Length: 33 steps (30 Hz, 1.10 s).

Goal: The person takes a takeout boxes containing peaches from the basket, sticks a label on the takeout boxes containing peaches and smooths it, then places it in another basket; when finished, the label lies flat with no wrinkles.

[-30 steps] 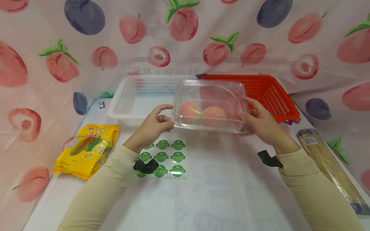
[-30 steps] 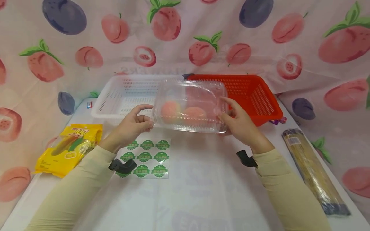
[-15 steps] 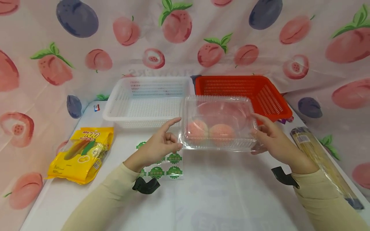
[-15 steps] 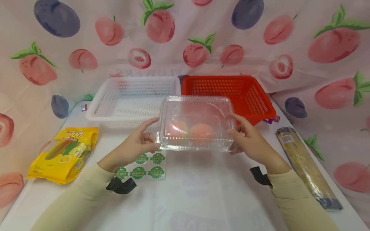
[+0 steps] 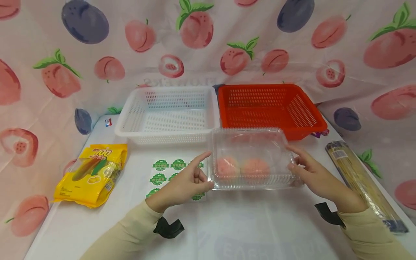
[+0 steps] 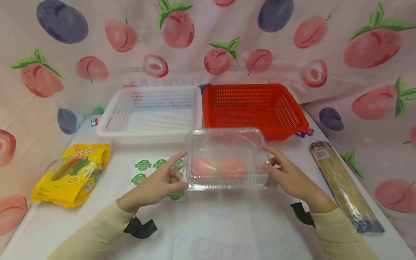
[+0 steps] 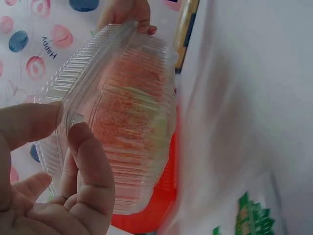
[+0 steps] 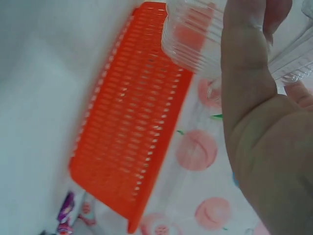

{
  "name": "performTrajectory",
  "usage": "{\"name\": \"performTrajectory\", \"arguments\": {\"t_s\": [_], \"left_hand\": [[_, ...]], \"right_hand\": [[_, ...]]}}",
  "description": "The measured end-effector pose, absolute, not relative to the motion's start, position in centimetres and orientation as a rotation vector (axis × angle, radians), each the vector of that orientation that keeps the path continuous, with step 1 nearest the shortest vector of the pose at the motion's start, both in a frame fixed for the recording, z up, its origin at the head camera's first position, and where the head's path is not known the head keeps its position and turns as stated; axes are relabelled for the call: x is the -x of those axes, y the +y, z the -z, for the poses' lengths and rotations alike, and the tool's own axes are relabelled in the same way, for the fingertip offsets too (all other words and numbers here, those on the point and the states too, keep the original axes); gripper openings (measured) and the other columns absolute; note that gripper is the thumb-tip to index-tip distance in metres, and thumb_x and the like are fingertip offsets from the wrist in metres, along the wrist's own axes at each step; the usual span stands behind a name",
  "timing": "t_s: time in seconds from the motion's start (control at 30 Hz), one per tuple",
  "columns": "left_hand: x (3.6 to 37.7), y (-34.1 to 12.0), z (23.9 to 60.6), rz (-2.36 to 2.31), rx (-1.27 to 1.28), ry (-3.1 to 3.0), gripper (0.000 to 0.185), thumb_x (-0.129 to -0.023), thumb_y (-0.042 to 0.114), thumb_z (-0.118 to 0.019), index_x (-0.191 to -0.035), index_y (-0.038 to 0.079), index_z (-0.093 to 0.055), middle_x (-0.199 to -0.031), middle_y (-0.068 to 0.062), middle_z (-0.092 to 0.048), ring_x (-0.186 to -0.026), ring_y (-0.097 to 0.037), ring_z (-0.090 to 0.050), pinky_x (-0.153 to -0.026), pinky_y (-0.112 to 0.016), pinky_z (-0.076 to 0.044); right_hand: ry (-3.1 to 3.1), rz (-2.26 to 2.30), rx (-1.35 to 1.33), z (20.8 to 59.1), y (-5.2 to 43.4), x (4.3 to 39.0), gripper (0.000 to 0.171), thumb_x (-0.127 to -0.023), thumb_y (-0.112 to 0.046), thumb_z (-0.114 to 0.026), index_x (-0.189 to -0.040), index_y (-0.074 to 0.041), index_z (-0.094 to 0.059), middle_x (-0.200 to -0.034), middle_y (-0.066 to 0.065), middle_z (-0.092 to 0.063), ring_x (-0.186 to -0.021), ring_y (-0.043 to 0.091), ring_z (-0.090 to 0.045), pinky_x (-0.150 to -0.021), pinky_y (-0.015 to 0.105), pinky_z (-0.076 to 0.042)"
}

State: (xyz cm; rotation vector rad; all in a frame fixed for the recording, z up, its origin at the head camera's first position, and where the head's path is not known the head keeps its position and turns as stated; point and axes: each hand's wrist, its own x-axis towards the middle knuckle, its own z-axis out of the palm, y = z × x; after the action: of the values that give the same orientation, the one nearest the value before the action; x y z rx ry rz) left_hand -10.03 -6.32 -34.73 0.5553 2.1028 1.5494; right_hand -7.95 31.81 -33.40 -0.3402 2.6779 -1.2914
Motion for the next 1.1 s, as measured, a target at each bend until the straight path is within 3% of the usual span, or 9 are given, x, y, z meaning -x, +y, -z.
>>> {"name": "performTrajectory", "arguments": {"t_s": [0.1,0.33,0.73,0.9,1.1], "left_hand": [[10.0,-5.9,35.5,-1.542,-0.527,2.102,0.086,-0.091,0.018,-0.073,-0.159,0.029,-0.021,-0.084,-0.009,-0.063,-0.077,-0.038,-0.062,-0.064,-0.03,-0.05],[10.2,-4.9,37.5,-1.583,-0.458,2.046,0.087,-0.09,0.012,-0.074,-0.158,0.03,-0.023,-0.083,-0.009,-0.063,-0.069,-0.017,-0.06,-0.064,-0.033,-0.051],[11.4,-3.6,39.0,-1.527,-0.485,2.12,0.084,-0.092,0.013,-0.073,-0.159,0.025,-0.024,-0.079,-0.006,-0.065,-0.068,-0.017,-0.059,-0.062,-0.03,-0.05],[12.0,-3.3,39.3,-1.502,-0.494,2.137,0.082,-0.093,0.014,-0.072,-0.159,0.026,-0.025,-0.079,-0.005,-0.066,-0.068,-0.017,-0.06,-0.063,-0.03,-0.051],[12.3,-3.2,39.3,-1.47,-0.486,2.138,0.081,-0.094,0.017,-0.071,-0.16,0.031,-0.024,-0.082,-0.004,-0.068,-0.074,-0.02,-0.064,-0.068,-0.031,-0.054]], "right_hand": [[2.658,1.279,0.314,34.0,32.0,8.0,0.059,-0.107,-0.024,-0.048,-0.159,-0.014,-0.022,-0.112,0.018,-0.044,-0.097,0.032,-0.046,-0.068,0.033,-0.053],[2.614,1.274,0.252,35.4,32.7,8.4,0.06,-0.107,-0.026,-0.048,-0.16,-0.015,-0.021,-0.111,0.018,-0.046,-0.093,0.031,-0.05,-0.068,0.035,-0.056],[2.559,1.265,0.159,36.5,33.4,9.4,0.064,-0.107,-0.033,-0.047,-0.161,-0.016,-0.017,-0.123,0.025,-0.048,-0.099,0.034,-0.055,-0.075,0.039,-0.058],[2.562,1.243,0.136,36.9,33.8,9.7,0.065,-0.107,-0.036,-0.045,-0.161,-0.016,-0.015,-0.127,0.029,-0.047,-0.095,0.032,-0.058,-0.076,0.041,-0.058],[2.563,1.244,0.116,37.3,34.3,10.0,0.066,-0.107,-0.038,-0.044,-0.162,-0.019,-0.012,-0.137,0.034,-0.042,-0.107,0.039,-0.056,-0.079,0.044,-0.057]]}}
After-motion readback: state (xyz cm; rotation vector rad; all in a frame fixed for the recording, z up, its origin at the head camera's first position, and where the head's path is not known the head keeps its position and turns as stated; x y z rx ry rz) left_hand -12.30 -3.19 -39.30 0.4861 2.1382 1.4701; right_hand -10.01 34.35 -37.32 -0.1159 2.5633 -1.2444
